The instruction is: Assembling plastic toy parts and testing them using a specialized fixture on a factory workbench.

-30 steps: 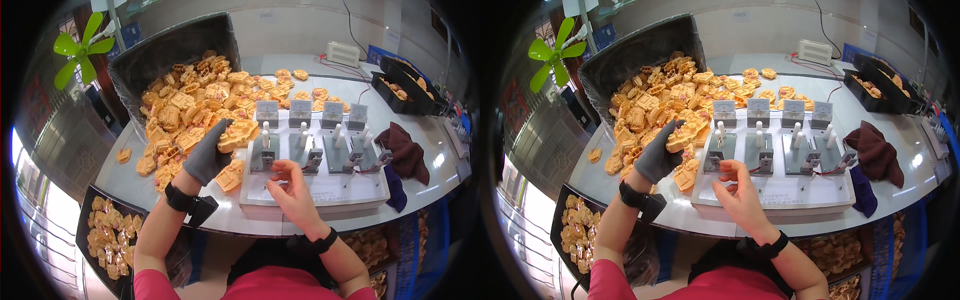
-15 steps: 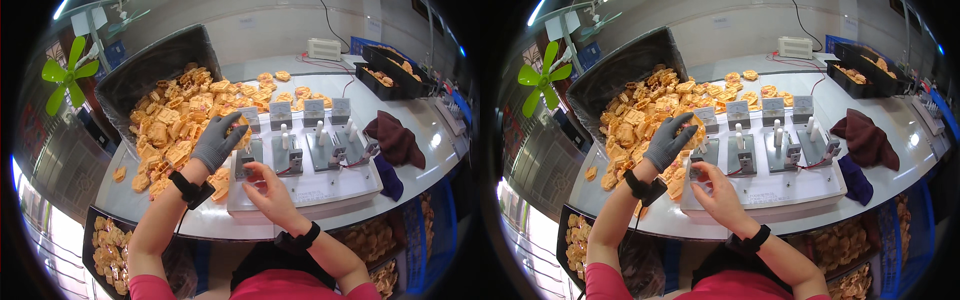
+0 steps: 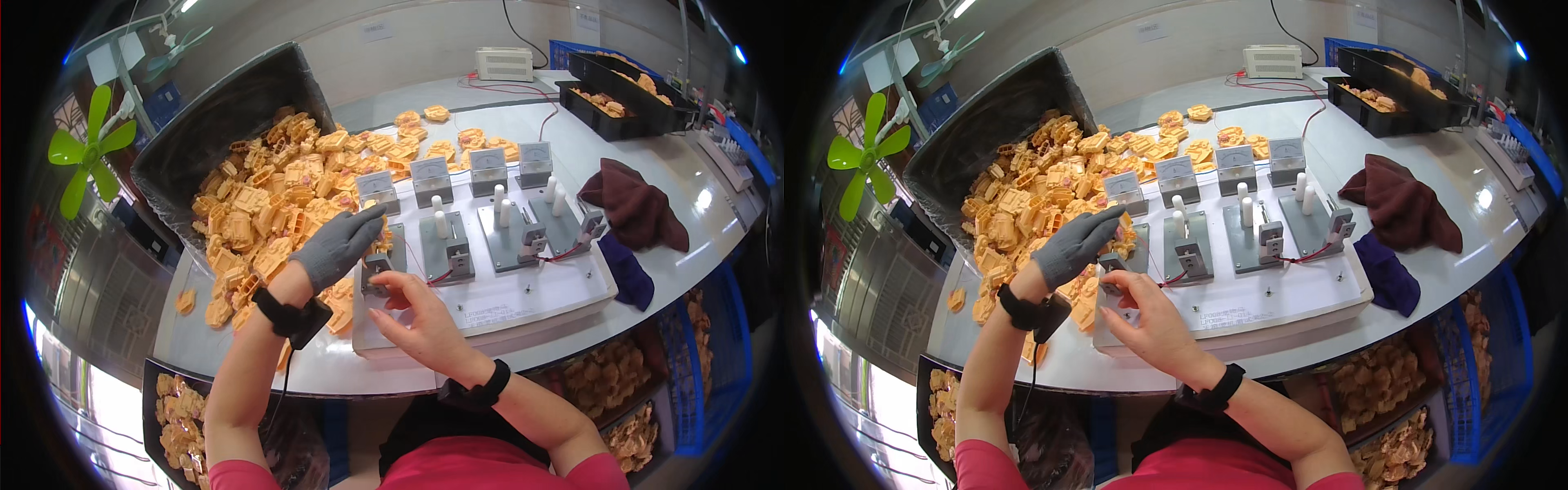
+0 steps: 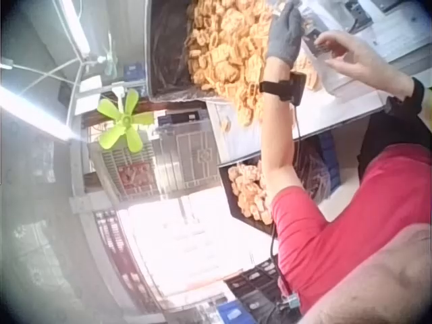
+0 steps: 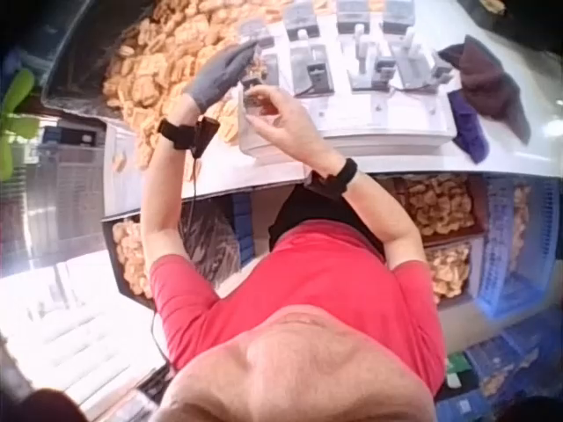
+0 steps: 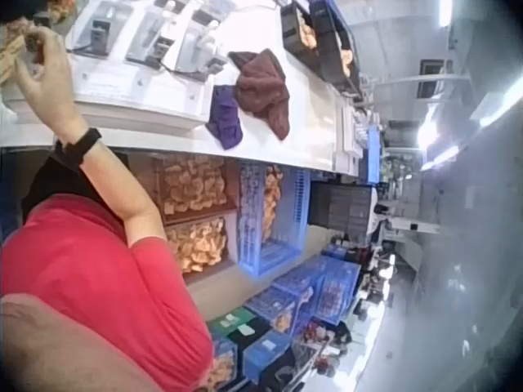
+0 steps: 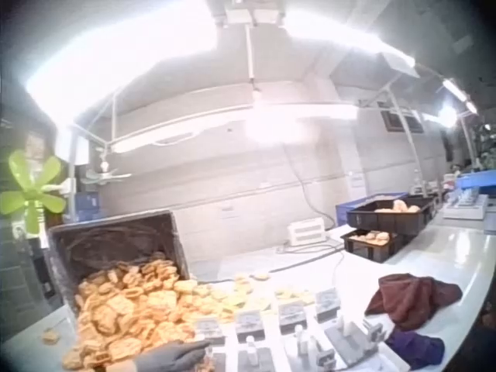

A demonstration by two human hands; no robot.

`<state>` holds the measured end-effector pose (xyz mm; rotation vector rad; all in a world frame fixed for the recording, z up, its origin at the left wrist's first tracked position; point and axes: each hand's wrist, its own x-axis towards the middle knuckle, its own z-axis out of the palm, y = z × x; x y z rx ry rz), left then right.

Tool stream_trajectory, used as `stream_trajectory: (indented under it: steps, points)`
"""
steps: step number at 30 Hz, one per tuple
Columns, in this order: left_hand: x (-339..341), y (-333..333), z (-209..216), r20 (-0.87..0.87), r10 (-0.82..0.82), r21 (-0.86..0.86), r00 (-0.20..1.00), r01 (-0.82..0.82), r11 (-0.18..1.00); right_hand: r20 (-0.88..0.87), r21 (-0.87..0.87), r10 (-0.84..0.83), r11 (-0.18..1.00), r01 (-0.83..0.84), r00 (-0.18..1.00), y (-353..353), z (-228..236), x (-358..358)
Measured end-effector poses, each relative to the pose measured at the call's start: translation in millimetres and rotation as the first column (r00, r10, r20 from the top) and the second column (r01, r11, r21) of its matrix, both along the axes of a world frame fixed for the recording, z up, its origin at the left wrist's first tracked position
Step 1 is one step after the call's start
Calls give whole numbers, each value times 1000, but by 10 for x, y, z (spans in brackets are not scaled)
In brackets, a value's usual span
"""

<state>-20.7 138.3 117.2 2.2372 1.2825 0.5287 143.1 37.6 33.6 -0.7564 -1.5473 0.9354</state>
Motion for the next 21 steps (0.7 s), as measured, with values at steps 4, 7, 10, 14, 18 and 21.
stream_trajectory:
  steps: [4, 7, 10, 14, 18, 21]
  points:
    - [-200, -414, -67, -35, 75, 236, 997, -64, 970, -87, -32, -46, 999, 44, 995, -56, 4, -42]
    - [-308, -816, -302, 31, 189, 296, 981, -190, 936, -115, -42, -164, 986, 160, 980, -66, -99, -41]
    - [-452, -1277, -565, -32, 306, 324, 952, -280, 904, -62, -100, -68, 993, 61, 996, -141, -29, 31]
    - [-533, -1568, -1081, 67, 392, 365, 917, -388, 846, 123, 165, -53, 986, 32, 991, -179, 16, 62]
    - [-718, -1682, -1462, 222, 568, 24, 792, -587, 809, 390, 408, -289, 905, 118, 874, -130, -25, -44]
    - [-482, -1671, -1212, 259, 550, -4, 794, -569, 823, 483, 422, -389, 889, 181, 785, -97, -131, -64]
